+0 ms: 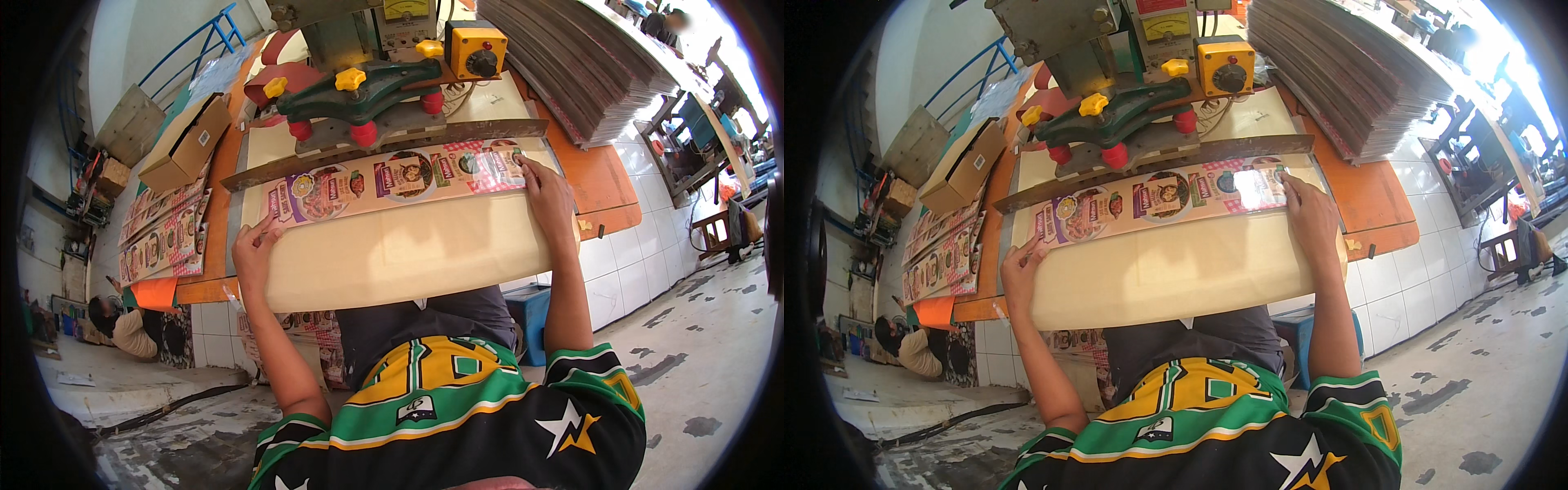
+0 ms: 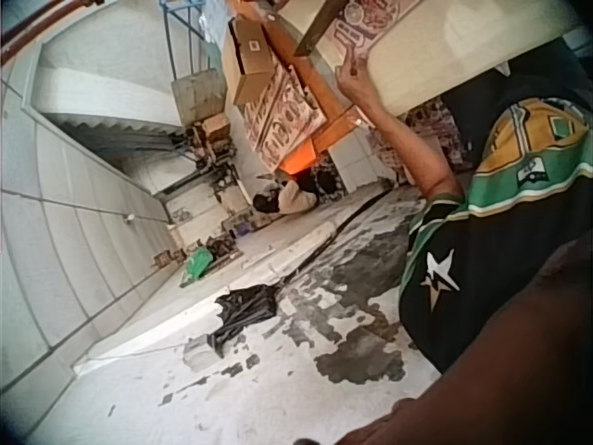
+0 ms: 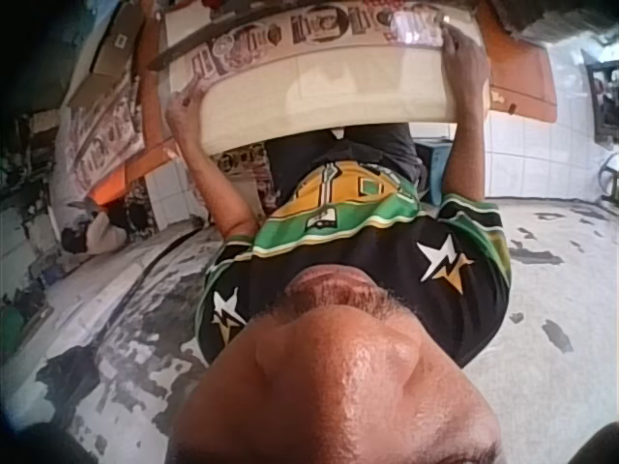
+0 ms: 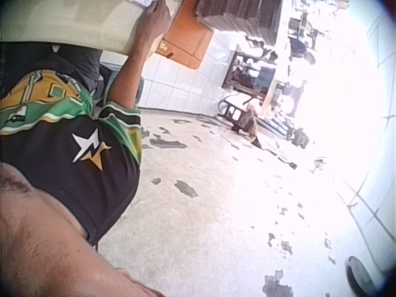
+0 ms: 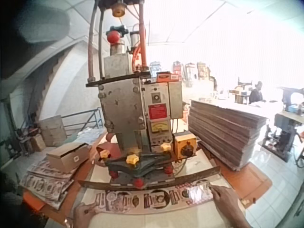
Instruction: The person aligns the edges of printed plastic film and places them under a heat-sealer bar to seal the bags before stacking them.
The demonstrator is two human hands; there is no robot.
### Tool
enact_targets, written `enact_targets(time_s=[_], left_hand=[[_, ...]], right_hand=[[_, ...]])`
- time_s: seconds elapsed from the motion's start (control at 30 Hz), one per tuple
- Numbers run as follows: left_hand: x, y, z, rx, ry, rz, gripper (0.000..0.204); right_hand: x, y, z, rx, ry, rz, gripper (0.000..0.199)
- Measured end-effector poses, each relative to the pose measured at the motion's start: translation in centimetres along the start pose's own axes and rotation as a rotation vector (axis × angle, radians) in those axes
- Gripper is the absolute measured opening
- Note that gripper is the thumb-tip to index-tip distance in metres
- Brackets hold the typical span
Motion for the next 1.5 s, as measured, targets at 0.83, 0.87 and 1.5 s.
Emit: enact_targets(time_s=[0.83,0.87,1.5], left_hand=[[0.01,-0.23,0.01,0.012,-0.002,-0.004,0.045],[0.01,-0.27,0.04,0.017,-0.003,-0.004,0.045],[0.02,-0.24,0.05,0.002,0.002,0.011,0.045]], right_hand=[[0.01,0.08,0.12,-0.014,-0.009,-0.003,0.027],[0.01,0.05,0.12,-0.019,-0.012,0.003,0.027],[0.12,0.28,0.24,-0.016,-0.023,0.013,0.028]])
Point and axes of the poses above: each hand's wrist, its own x-axis towards the middle knuckle, its own z-axis out of the palm, y = z × x, the point moved 7 cm from there along x, towards the middle knuckle, and after that the axes turned 7 degrees about y, right-handed, at the moved point
